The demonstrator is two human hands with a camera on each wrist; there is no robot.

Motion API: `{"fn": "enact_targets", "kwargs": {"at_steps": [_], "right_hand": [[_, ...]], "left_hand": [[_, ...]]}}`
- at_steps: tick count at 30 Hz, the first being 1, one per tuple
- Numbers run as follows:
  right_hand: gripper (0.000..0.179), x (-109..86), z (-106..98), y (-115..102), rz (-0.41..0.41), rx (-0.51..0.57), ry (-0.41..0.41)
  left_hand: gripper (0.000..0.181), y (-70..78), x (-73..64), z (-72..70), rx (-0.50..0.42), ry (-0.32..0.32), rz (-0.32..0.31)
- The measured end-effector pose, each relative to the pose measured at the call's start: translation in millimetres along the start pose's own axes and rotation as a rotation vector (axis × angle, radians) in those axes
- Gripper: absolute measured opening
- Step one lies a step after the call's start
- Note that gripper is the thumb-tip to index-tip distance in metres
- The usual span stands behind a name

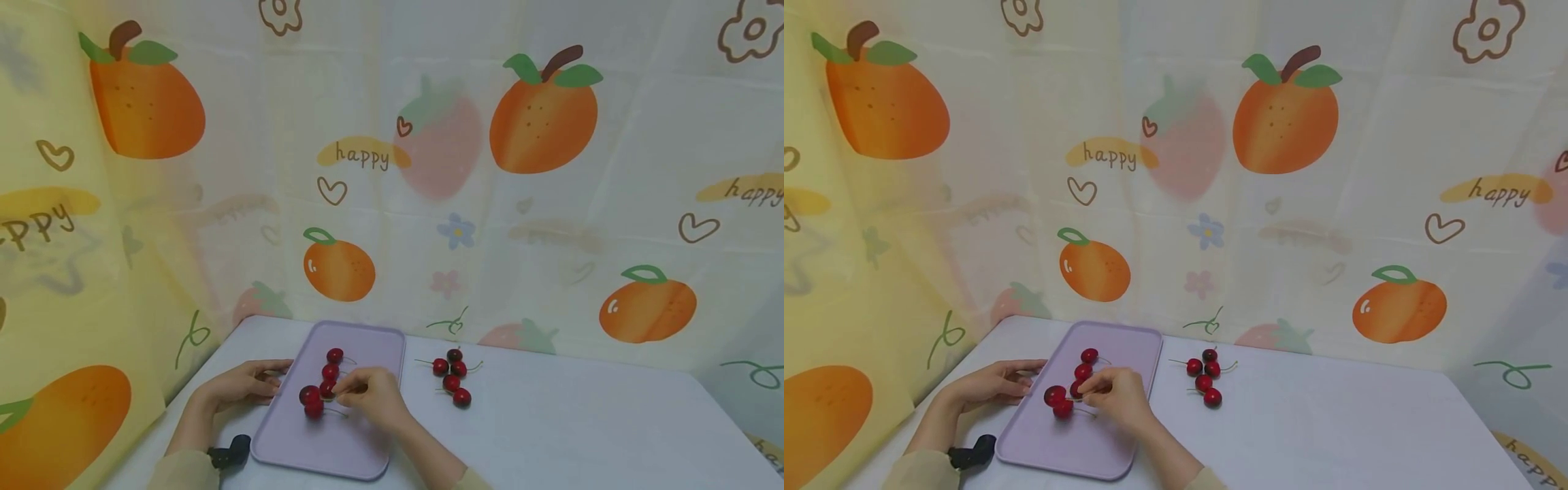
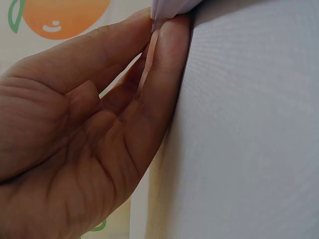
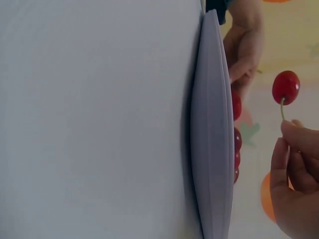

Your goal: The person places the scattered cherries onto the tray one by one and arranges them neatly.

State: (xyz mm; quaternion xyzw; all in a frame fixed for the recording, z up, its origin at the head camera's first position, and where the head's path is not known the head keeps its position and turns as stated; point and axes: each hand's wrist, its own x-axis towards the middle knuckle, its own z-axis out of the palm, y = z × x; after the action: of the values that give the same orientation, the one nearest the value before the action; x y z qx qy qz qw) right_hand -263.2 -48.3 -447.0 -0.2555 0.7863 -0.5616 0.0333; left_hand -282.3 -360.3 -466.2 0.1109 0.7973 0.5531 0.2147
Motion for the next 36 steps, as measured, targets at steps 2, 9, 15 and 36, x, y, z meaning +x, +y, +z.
{"fn": "enact_targets", "kwargs": {"at_steps": [2, 9, 15, 36], "right_hand": [[0.007, -1.3, 3, 0, 0.002, 0.003, -0.013], [0.008, -6.3, 9, 0, -0.009, -0.053, -0.057], [0.010, -7.5, 10, 4, -0.015, -0.100, -0.127], [0.010, -13.3, 11, 7, -0.032, -0.192, -0.186]], "left_hand": [[0.070, -0.2, 0.4, 0.0, 0.002, 0.002, -0.001], [0.070, 1.1, 0.6, 0.9, 0.007, 0.024, -0.022], [0.069, 1.1, 0.9, 1.1, 0.011, 0.020, -0.024], [0.070, -2.2, 2.0, -1.4, -0.002, 0.004, -0.010]]}}
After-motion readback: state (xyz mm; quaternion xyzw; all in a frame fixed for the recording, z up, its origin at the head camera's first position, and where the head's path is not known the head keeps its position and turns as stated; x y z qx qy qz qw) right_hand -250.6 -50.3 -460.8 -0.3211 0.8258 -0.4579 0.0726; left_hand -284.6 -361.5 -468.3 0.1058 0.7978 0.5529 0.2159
